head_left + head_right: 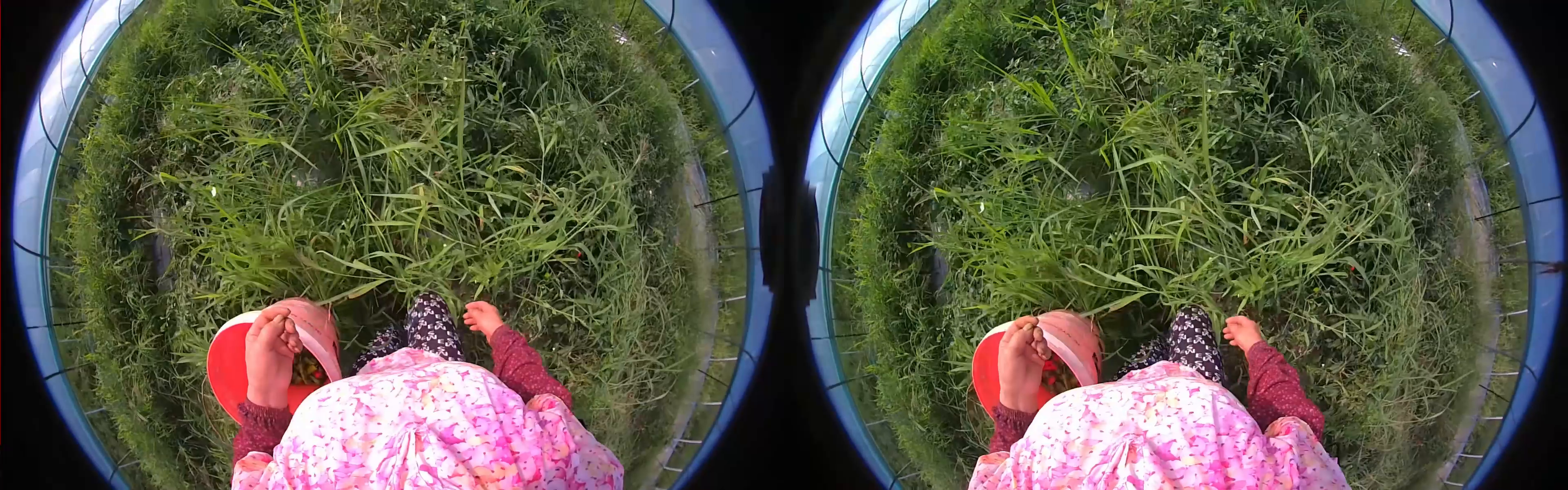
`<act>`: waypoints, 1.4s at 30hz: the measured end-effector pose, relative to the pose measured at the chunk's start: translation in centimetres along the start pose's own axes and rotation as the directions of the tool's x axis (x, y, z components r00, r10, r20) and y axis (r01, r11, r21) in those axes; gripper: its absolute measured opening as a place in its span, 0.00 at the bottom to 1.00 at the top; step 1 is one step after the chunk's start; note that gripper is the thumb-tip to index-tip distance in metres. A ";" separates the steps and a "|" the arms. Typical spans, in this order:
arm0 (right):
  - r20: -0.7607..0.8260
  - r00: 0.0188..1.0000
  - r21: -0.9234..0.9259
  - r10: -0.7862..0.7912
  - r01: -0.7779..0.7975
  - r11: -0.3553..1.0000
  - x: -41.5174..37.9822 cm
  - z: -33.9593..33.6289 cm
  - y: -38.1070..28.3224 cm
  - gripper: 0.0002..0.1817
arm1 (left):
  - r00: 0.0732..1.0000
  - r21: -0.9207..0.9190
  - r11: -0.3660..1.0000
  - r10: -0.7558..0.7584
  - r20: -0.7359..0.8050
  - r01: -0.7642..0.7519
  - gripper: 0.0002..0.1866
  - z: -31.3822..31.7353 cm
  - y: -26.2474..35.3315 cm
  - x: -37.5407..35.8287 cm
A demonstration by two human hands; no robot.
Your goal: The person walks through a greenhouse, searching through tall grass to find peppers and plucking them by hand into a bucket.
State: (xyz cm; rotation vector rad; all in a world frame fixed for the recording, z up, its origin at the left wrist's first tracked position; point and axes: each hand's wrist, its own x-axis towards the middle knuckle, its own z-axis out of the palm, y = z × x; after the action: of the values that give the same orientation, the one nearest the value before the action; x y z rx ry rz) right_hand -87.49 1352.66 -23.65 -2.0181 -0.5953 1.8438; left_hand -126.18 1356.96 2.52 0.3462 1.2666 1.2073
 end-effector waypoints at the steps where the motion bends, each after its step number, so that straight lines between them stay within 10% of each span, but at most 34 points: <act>1: -0.009 1.000 0.003 -0.008 0.008 1.000 1.0 -0.2 -1.3 0.14 | 1.000 0.006 1.000 0.029 0.001 -0.029 0.07 0.9 1.2 0.7; 12: -0.221 0.975 0.187 0.018 0.024 0.982 14.4 -1.8 -15.7 0.33 | 0.993 -0.057 0.992 0.107 -0.052 -0.110 0.07 7.2 9.8 18.7; 18: -0.386 0.908 0.228 0.165 -0.079 0.970 17.6 -1.1 -21.2 0.26 | 0.996 -0.027 0.998 -0.063 -0.062 0.061 0.07 12.0 13.7 29.9; 21: -0.251 0.951 -0.016 0.183 -0.193 0.981 18.7 -3.3 -26.0 0.13 | 0.993 -0.102 0.994 0.021 -0.119 -0.033 0.07 12.4 16.9 32.9; 29: -0.255 0.967 0.120 -0.005 0.037 0.992 23.2 -4.8 -41.6 0.11 | 0.984 -0.122 0.979 0.154 -0.090 -0.164 0.08 15.7 25.0 40.7; 42: -0.080 0.996 0.014 -0.032 0.033 0.999 38.6 4.2 -65.2 0.10 | 0.998 -0.151 0.988 -0.035 -0.060 0.026 0.08 19.2 32.1 65.8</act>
State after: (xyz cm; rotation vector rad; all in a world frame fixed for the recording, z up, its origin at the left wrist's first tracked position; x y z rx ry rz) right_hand -93.93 1428.31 -23.33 -2.0486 -0.5866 1.7355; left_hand -136.57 1431.85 -1.28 0.1799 1.2219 1.2873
